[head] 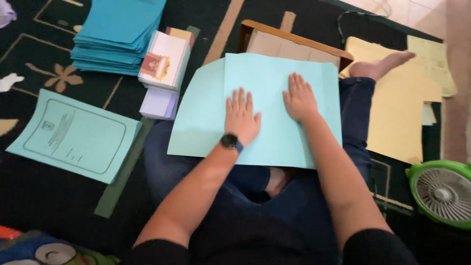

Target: The person sits on the floor and repeatedly folds light blue paper sheets in half by hand. They smooth the creases with their hands and place the folded sheets onto a stack on the floor to their left.

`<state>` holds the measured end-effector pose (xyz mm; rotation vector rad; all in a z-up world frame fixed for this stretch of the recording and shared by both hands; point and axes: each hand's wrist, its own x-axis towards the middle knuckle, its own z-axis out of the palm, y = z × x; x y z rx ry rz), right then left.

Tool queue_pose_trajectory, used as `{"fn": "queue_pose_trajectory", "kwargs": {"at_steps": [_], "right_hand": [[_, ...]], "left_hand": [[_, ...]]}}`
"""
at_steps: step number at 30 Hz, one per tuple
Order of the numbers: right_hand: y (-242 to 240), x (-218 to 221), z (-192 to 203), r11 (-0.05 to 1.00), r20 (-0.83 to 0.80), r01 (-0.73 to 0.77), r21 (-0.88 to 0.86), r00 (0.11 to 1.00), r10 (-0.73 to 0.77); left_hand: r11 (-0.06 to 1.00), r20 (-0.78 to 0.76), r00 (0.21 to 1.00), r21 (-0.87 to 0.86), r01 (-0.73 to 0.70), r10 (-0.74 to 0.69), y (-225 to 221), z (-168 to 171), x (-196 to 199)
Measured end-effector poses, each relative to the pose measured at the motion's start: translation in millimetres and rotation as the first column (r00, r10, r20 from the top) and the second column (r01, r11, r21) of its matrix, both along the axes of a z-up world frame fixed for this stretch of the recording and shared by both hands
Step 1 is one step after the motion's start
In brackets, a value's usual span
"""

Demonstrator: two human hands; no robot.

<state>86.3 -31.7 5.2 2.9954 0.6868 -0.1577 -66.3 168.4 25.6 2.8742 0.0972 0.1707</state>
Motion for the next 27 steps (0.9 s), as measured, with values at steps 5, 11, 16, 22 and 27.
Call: {"fn": "queue_pose_trajectory", "kwargs": {"at_steps": [5, 11, 16, 22, 27], "right_hand": [[20, 43, 4, 0.998, -0.036, 0.033, 0.045, 0.999, -0.031], [8, -10, 20, 0.998, -0.071, 0.054, 0.043, 0.996, -0.051], [1, -73, 31, 0.997, -0.079, 0.063, 0.036, 0.995, -0.06], [1, -84, 35, 0.996, -0.06, 0.066, 0.051, 0.996, -0.063], [4, -60, 23, 0.997, -0.073, 0.065, 0.051, 0.995, -0.061]], "left_hand": [[0.991, -0.006, 0.995, -0.096, 0.096, -0.097, 12, 7, -75], [0.997, 0.069, 0.995, 0.003, 0.075, -0.075, 10, -23, -31], [0.999, 0.016, 1.0, 0.043, -0.004, 0.003, 32, -55, 83], [0.987, 0.055, 0.992, -0.125, -0.104, 0.112, 62, -103, 187], [0.995, 0.016, 0.996, -0.031, -0.091, 0.091, 41, -33, 119]]}}
